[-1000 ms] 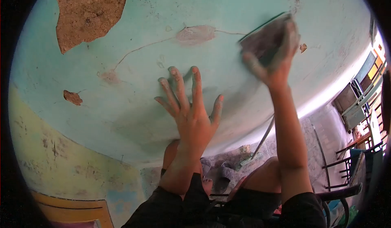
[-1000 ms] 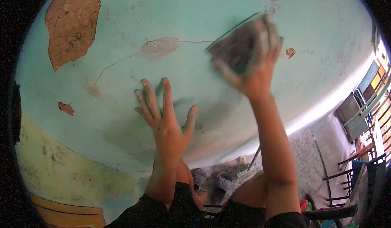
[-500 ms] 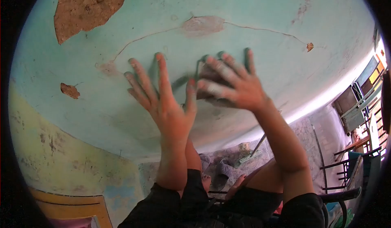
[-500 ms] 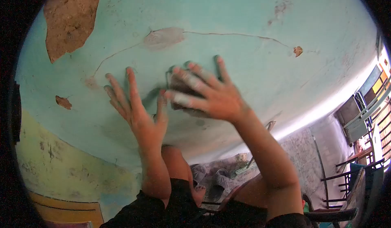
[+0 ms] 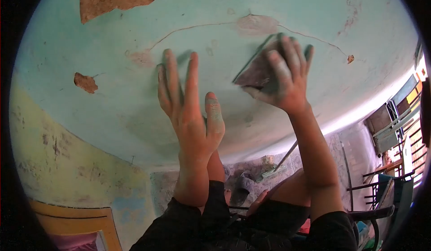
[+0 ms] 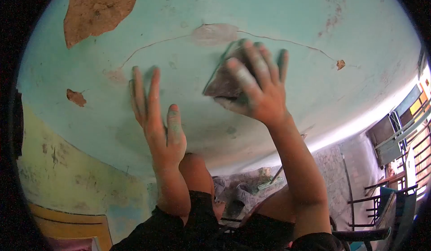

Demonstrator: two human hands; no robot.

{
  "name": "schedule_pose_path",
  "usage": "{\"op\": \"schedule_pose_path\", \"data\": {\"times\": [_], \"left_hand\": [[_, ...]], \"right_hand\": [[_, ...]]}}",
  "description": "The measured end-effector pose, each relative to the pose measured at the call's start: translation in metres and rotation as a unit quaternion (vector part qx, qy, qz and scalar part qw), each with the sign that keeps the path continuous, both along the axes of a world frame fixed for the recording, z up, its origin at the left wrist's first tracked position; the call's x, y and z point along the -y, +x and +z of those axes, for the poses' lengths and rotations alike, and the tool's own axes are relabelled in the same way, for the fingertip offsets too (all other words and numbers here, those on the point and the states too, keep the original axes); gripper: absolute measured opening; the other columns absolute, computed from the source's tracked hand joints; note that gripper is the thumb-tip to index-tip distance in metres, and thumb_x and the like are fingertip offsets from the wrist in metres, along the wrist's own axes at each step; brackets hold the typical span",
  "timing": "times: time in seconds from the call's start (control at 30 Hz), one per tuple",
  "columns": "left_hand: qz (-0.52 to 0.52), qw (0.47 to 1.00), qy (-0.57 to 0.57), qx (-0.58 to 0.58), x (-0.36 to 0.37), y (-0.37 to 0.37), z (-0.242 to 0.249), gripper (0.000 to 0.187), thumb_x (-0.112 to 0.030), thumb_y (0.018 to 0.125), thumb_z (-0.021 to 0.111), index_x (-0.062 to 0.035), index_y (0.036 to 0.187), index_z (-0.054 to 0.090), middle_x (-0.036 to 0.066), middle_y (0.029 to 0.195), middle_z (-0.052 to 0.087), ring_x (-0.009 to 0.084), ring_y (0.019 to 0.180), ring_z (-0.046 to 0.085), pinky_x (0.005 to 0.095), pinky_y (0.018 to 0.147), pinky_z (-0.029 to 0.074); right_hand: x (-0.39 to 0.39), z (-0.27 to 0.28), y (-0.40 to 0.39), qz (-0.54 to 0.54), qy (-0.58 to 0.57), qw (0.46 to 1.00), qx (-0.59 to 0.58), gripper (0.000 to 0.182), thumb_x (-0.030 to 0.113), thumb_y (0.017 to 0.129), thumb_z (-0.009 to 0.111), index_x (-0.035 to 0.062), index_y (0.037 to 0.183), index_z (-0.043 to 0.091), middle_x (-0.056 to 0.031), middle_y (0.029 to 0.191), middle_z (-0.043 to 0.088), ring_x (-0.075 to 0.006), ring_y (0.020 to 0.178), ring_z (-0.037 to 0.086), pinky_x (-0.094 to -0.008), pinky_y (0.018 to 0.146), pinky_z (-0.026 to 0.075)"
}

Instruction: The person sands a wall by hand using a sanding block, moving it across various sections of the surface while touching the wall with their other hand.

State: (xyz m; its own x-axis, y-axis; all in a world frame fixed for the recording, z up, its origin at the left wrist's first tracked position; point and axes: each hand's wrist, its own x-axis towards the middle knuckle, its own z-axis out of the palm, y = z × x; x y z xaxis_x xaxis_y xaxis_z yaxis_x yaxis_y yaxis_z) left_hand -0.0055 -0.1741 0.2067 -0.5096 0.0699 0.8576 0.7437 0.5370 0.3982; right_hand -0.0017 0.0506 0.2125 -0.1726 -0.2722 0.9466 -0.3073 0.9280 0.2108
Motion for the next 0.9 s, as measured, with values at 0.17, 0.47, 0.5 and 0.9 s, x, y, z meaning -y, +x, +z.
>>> {"op": "schedule_pose_path", "data": {"times": [0.17,0.47,0.5,0.9], "left_hand": [[0.042,0.994,0.064,-0.077,0.003,-0.015,0.002,0.057,-0.020,0.088,0.050,-0.0073,0.143,0.046,0.025,0.155,0.023,0.0412,0.144,0.020,0.0557,0.114,0.019],[-0.003,0.996,0.081,-0.046,0.014,-0.009,0.007,0.068,-0.009,0.078,0.058,-0.0050,0.143,0.043,0.029,0.153,0.023,0.0462,0.142,0.023,0.0605,0.114,0.015],[0.011,0.996,0.076,-0.046,0.013,-0.008,0.007,0.067,-0.009,0.078,0.058,-0.0049,0.143,0.043,0.028,0.153,0.023,0.0460,0.142,0.023,0.0604,0.114,0.015],[0.015,1.000,0.021,-0.007,0.015,-0.002,0.003,0.063,-0.025,0.087,0.060,-0.0125,0.146,0.041,0.026,0.157,0.017,0.0530,0.142,0.015,0.0644,0.112,0.016]], "right_hand": [[0.036,-0.035,0.002,0.042,0.119,0.982,0.144,0.061,0.039,0.076,0.072,0.0449,0.133,0.051,-0.0110,0.151,0.039,-0.0331,0.133,0.045,-0.0732,0.106,0.017],[0.028,-0.019,0.001,-0.008,0.071,0.991,0.109,0.056,0.034,0.081,0.070,0.0366,0.135,0.052,-0.0166,0.149,0.040,-0.0334,0.134,0.044,-0.0675,0.111,0.013],[0.040,-0.027,0.004,-0.014,0.140,0.975,0.171,0.055,0.036,0.081,0.069,0.0407,0.133,0.051,-0.0131,0.150,0.040,-0.0319,0.132,0.046,-0.0680,0.111,0.015],[0.032,-0.055,0.000,-0.004,0.188,0.974,0.126,0.059,0.041,0.077,0.072,0.0404,0.133,0.052,-0.0146,0.147,0.043,-0.0348,0.130,0.049,-0.0684,0.107,0.024]]}}
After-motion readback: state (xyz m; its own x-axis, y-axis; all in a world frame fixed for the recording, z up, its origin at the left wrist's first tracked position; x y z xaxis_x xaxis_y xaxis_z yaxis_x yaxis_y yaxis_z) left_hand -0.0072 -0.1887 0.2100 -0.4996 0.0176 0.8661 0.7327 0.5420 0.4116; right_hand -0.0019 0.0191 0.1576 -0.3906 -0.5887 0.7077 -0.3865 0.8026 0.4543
